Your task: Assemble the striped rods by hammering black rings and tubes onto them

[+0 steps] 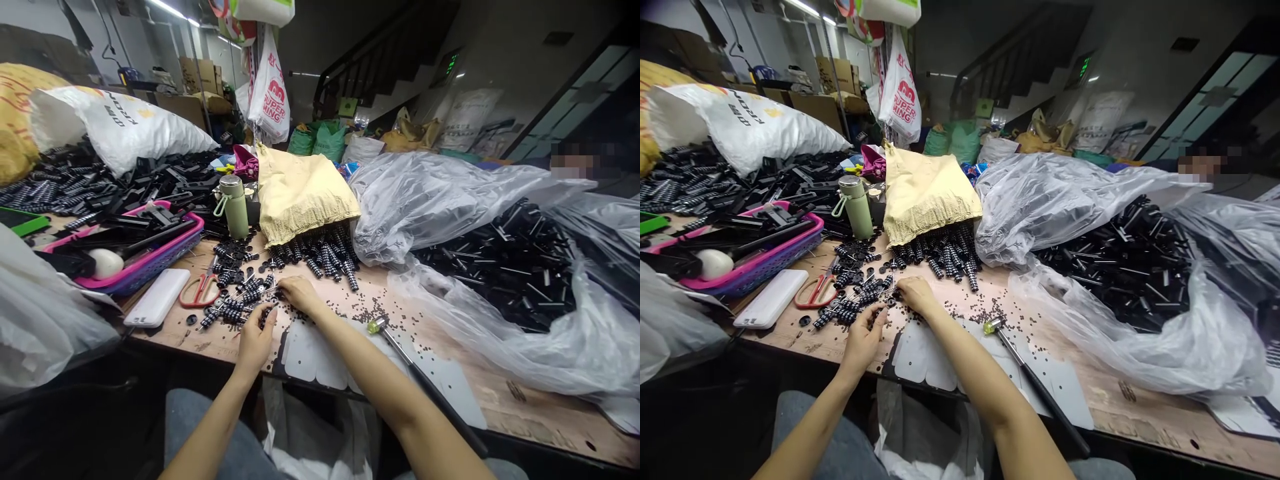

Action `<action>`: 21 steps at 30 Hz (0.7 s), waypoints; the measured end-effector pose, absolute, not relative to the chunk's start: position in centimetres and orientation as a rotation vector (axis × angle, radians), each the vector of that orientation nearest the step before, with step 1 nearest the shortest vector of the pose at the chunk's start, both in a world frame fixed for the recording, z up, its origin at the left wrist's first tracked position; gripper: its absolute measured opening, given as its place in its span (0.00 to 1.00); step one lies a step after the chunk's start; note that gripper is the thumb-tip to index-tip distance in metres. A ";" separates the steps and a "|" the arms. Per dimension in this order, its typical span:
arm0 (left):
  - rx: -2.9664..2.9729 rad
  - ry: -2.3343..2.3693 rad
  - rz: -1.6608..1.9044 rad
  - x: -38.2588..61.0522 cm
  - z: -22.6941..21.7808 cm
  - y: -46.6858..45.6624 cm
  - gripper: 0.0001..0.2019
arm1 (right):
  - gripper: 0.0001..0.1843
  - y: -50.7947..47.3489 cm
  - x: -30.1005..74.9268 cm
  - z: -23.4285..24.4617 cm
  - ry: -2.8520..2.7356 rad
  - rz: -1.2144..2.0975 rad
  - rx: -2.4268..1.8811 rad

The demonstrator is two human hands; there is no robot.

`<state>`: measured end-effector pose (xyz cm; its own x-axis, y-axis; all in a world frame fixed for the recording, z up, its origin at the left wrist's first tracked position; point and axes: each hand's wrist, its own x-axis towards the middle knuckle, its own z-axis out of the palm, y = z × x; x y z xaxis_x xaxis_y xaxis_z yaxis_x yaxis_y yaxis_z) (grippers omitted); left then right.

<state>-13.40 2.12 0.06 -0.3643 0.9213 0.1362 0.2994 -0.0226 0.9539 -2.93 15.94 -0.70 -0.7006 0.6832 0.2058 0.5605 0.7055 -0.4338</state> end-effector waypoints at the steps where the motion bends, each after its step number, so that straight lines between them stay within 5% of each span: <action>1: 1.282 1.695 1.404 -13.4 0.0 2.2 0.16 | 0.06 15.9 -2.8 -0.8 -2.564 0.488 -0.966; 21: 1.736 1.648 1.161 -9.8 0.5 1.8 0.17 | 0.10 6.9 3.4 3.2 -1.848 1.022 -1.034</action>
<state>-9.76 1.80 0.54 -0.0833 0.9645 0.2506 0.5605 -0.1626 0.8120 3.38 6.89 3.15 -0.3743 0.8976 0.2329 0.2801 0.3489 -0.8943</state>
